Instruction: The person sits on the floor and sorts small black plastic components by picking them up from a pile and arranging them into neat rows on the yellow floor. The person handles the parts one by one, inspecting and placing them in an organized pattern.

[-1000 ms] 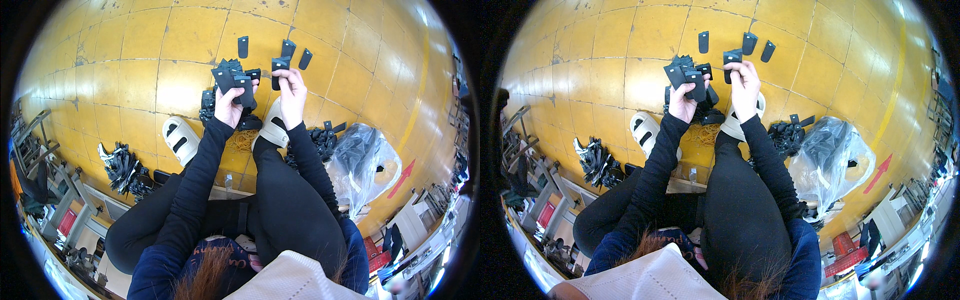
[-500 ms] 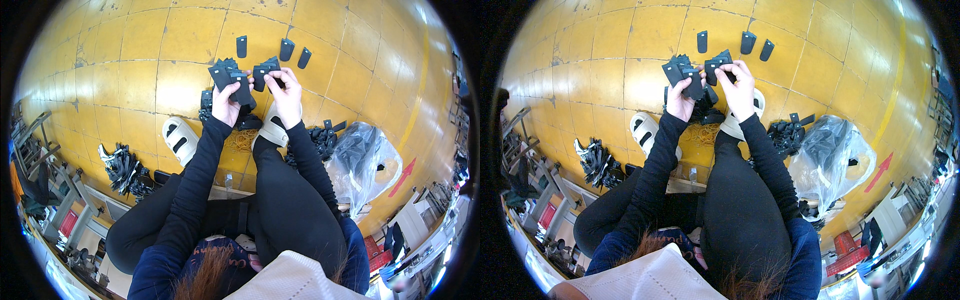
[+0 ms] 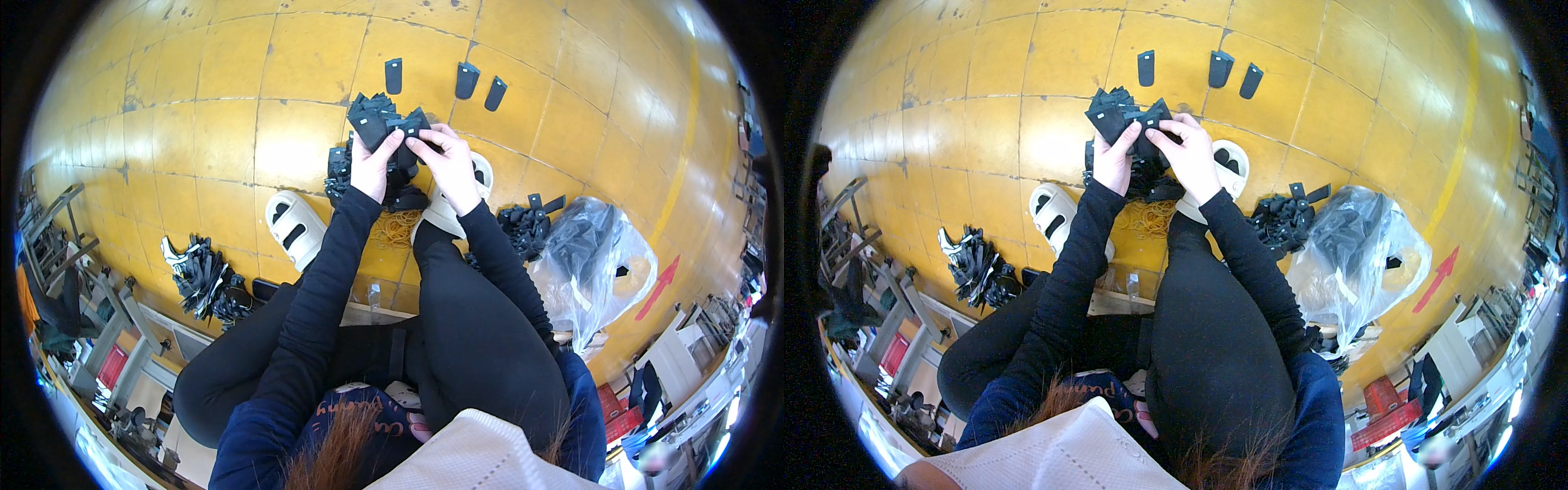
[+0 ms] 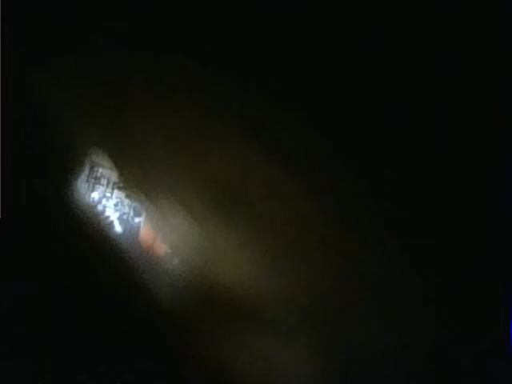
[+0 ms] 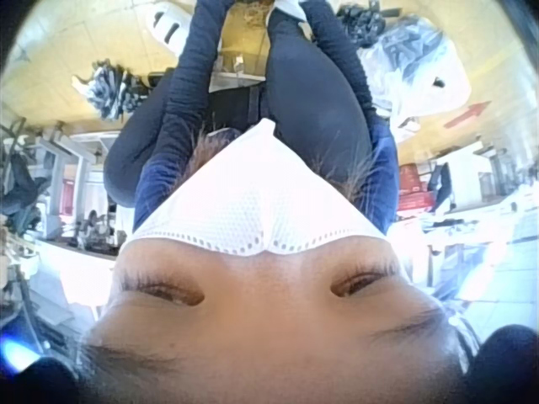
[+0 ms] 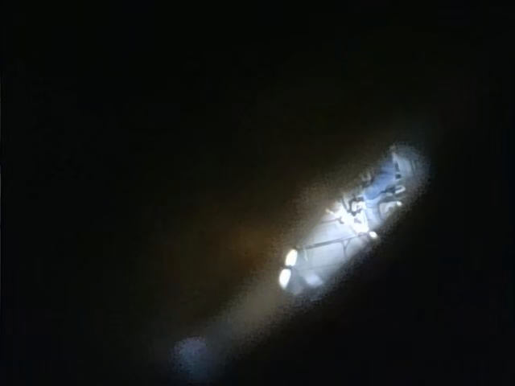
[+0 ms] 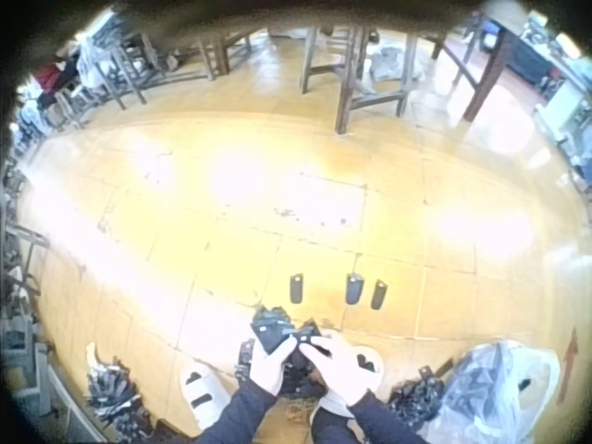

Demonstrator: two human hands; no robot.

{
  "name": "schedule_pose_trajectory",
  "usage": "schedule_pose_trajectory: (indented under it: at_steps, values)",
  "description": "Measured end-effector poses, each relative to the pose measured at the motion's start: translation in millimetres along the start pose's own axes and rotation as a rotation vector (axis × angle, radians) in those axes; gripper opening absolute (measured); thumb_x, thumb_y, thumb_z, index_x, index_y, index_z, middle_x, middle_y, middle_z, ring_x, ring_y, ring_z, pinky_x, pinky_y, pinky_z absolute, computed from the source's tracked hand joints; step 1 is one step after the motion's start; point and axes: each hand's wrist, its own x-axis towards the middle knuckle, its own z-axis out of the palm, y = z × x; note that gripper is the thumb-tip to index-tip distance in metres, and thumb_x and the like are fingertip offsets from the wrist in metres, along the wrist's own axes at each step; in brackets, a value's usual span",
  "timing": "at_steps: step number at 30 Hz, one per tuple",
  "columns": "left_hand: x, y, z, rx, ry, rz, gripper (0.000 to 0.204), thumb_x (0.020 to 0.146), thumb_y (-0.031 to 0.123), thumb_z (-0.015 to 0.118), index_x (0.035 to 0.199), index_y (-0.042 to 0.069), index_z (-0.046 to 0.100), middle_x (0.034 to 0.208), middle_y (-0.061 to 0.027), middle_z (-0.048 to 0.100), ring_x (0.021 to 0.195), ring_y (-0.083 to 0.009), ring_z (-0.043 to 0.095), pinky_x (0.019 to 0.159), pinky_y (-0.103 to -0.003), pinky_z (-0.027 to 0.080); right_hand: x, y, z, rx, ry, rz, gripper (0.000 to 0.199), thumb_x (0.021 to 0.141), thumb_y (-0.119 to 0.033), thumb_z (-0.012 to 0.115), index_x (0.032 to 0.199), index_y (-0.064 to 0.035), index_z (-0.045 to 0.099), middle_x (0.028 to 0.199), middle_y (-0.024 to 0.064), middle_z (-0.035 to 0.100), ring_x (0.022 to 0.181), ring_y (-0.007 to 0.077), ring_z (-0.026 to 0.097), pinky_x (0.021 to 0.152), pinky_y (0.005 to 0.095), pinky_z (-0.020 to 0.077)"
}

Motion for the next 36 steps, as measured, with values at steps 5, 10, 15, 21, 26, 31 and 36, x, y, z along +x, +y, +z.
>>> schedule_pose_trajectory:
  at_steps: [5, 10, 15, 21, 26, 31, 36]
  values:
    - [-1, -1, -2, 0.065, 0.016, -0.001, 0.031, 0.086, 0.006, 0.062, 0.115, 0.005, 0.049, 0.104, -0.0064, 0.06, 0.095, -0.0163, 0.058, 0.083, -0.03, 0.047, 3, 6, -16, -0.035, 0.095, 0.004, 0.018, 0.076, -0.012, 0.072, 0.082, 0.0036, 0.064, 0.079, 0.0055, 0.058, 0.072, 0.0126, 0.055, 0.066, 0.0238, 0.0417]
    - [1, 5, -9, -0.006, -0.003, -0.027, 0.024, 0.09, 0.013, 0.059, 0.111, 0.006, 0.051, 0.099, -0.0072, 0.06, 0.086, -0.0181, 0.06, 0.072, -0.033, 0.05, 36, 67, -99, -0.368, 0.483, -0.09, 0.024, 0.076, -0.015, 0.074, 0.085, 0.0054, 0.065, 0.076, 0.0059, 0.06, 0.067, 0.0093, 0.055, 0.06, 0.0252, 0.0439]
    - [6, 6, -16, -0.014, -0.018, -0.069, 0.032, 0.093, 0.033, 0.054, 0.113, 0.008, 0.051, 0.101, -0.008, 0.059, 0.086, -0.0187, 0.059, 0.075, -0.035, 0.049, 51, 124, -168, -0.405, 0.585, 0.198, 0.035, 0.075, -0.022, 0.073, 0.093, 0.0065, 0.066, 0.083, 0.0142, 0.065, 0.073, 0.0214, 0.061, 0.069, 0.0291, 0.0475]
    - [6, 5, -21, -0.052, -0.061, -0.103, 0.046, 0.094, 0.046, 0.045, 0.118, 0.008, 0.049, 0.108, -0.0107, 0.057, 0.093, -0.0213, 0.057, 0.081, -0.038, 0.048, 51, 134, -171, -0.714, 0.576, 0.114, 0.033, 0.076, -0.025, 0.07, 0.097, 0.0007, 0.068, 0.094, 0.0179, 0.062, 0.087, 0.0311, 0.062, 0.08, 0.0346, 0.0475]
    - [1, 13, -16, -0.261, -0.2, -0.17, 0.057, 0.094, 0.052, 0.034, 0.129, 0.008, 0.041, 0.12, -0.0142, 0.051, 0.104, -0.0266, 0.052, 0.089, -0.043, 0.046, 47, 120, -161, -0.839, 0.697, 0.089, 0.025, 0.081, -0.019, 0.063, 0.098, -0.0024, 0.069, 0.104, 0.0182, 0.056, 0.092, 0.0331, 0.058, 0.082, 0.0382, 0.0463]
    - [7, 19, -16, -0.215, -0.114, -0.128, 0.054, 0.096, 0.049, 0.034, 0.13, 0.008, 0.04, 0.12, -0.014, 0.052, 0.103, -0.0253, 0.054, 0.088, -0.041, 0.047, 56, 100, -148, -0.681, 0.7, -0.091, 0.02, 0.081, -0.004, 0.058, 0.097, -0.0051, 0.069, 0.098, 0.0142, 0.058, 0.088, 0.0299, 0.059, 0.079, 0.0365, 0.0474]
    - [15, 34, -36, -0.221, -0.038, -0.023, 0.054, 0.095, 0.049, 0.039, 0.129, 0.007, 0.041, 0.12, -0.0137, 0.053, 0.102, -0.0233, 0.055, 0.085, -0.037, 0.05, 94, 76, -32, -0.299, 0.195, -0.254, 0.026, 0.079, -0.004, 0.061, 0.104, -0.0075, 0.067, 0.094, 0.0123, 0.066, 0.082, 0.0202, 0.063, 0.077, 0.0291, 0.0494]
